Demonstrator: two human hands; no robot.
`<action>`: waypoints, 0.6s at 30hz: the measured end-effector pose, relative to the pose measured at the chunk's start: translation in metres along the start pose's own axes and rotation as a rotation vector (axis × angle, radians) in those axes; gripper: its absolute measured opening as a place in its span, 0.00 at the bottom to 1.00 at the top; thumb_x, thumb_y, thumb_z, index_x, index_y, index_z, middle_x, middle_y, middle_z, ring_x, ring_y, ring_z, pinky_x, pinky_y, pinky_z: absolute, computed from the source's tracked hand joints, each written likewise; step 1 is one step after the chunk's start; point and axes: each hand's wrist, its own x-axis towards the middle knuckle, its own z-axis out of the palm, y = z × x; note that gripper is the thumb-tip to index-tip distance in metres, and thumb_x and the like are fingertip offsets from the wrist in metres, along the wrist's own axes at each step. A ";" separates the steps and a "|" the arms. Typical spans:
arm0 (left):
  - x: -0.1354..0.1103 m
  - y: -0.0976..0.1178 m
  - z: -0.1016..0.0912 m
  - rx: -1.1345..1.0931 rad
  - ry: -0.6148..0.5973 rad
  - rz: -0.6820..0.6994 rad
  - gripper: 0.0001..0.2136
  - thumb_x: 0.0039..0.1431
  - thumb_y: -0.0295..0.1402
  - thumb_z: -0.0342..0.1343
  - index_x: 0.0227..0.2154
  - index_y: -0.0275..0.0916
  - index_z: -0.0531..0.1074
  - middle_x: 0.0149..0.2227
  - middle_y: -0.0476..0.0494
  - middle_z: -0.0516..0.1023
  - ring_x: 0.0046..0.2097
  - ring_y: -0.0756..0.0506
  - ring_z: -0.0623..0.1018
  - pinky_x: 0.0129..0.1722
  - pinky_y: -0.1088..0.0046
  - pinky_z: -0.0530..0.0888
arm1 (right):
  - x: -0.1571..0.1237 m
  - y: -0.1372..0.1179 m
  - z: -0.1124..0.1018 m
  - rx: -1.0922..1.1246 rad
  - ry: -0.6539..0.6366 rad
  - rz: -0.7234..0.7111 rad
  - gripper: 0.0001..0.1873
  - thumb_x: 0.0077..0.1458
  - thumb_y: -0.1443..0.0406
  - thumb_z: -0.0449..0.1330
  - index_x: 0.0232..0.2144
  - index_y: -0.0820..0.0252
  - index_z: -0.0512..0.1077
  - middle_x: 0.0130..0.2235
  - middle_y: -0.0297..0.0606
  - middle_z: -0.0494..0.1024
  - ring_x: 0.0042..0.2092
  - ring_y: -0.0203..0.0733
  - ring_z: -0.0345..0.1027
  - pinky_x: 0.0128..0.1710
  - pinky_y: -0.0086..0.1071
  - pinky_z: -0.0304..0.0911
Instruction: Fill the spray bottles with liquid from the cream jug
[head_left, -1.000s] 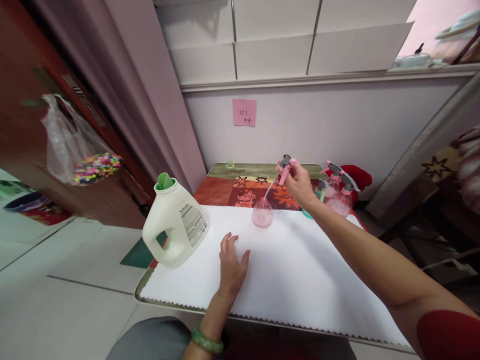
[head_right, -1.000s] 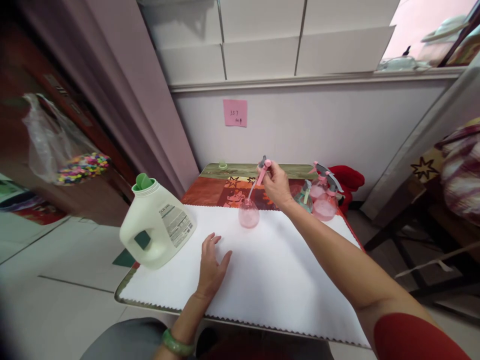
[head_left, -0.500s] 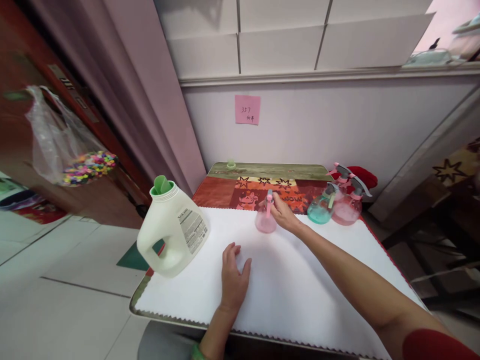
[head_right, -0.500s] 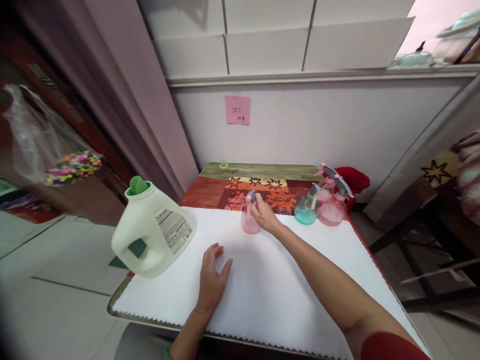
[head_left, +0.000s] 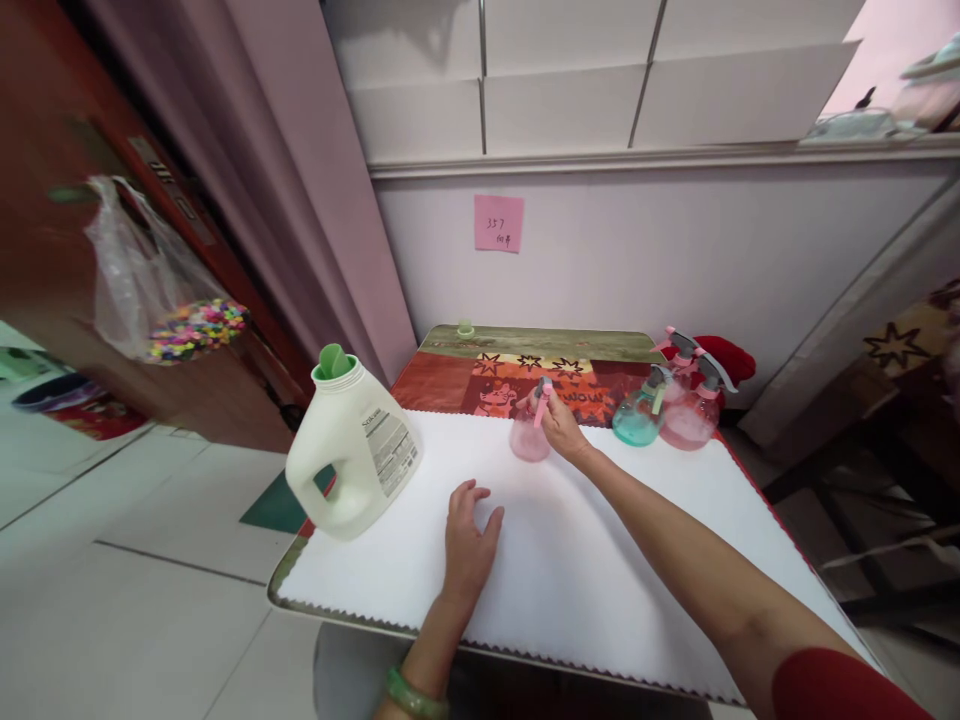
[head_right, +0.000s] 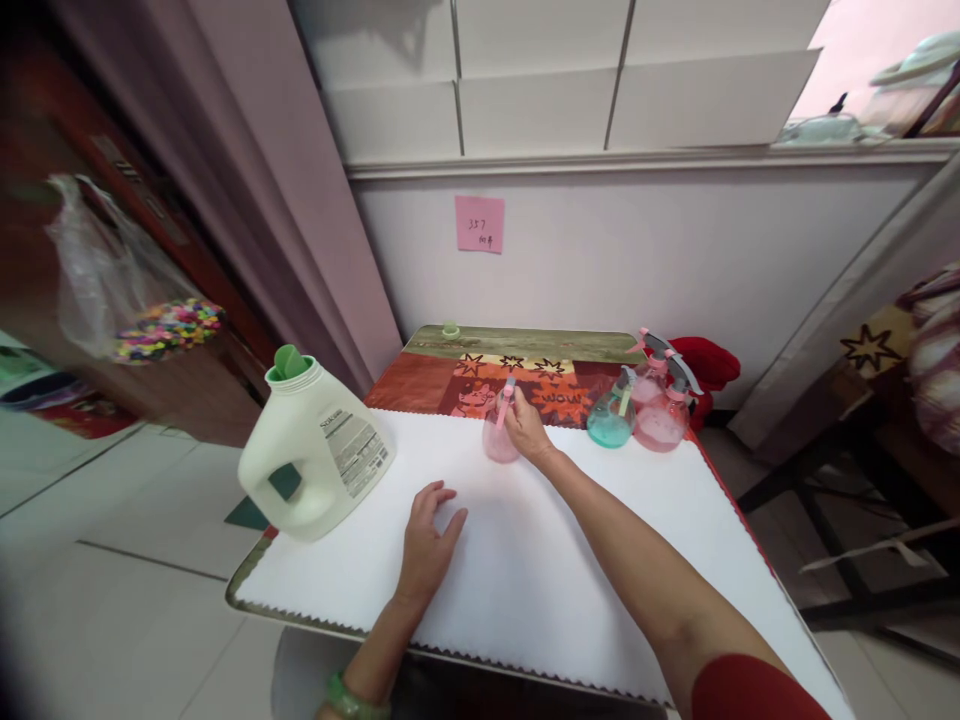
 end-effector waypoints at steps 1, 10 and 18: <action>0.000 0.003 -0.001 -0.028 0.002 -0.030 0.11 0.55 0.37 0.60 0.39 0.39 0.76 0.53 0.34 0.74 0.59 0.34 0.73 0.62 0.46 0.66 | 0.000 0.000 0.001 -0.014 0.016 0.000 0.13 0.62 0.51 0.50 0.36 0.52 0.62 0.35 0.38 0.79 0.36 0.46 0.72 0.42 0.38 0.65; 0.029 0.030 0.012 -0.181 -0.094 -0.217 0.16 0.58 0.43 0.58 0.44 0.38 0.73 0.42 0.37 0.79 0.41 0.41 0.80 0.38 0.63 0.77 | -0.004 0.004 0.018 -0.050 0.176 0.046 0.14 0.59 0.50 0.52 0.40 0.51 0.62 0.32 0.37 0.77 0.38 0.53 0.75 0.41 0.40 0.66; 0.094 0.040 0.066 -0.174 -0.150 -0.126 0.43 0.30 0.34 0.75 0.54 0.42 0.66 0.59 0.33 0.73 0.60 0.32 0.72 0.59 0.52 0.68 | -0.007 0.001 0.015 0.059 0.157 0.048 0.13 0.61 0.52 0.52 0.37 0.52 0.67 0.33 0.34 0.79 0.37 0.46 0.72 0.43 0.38 0.68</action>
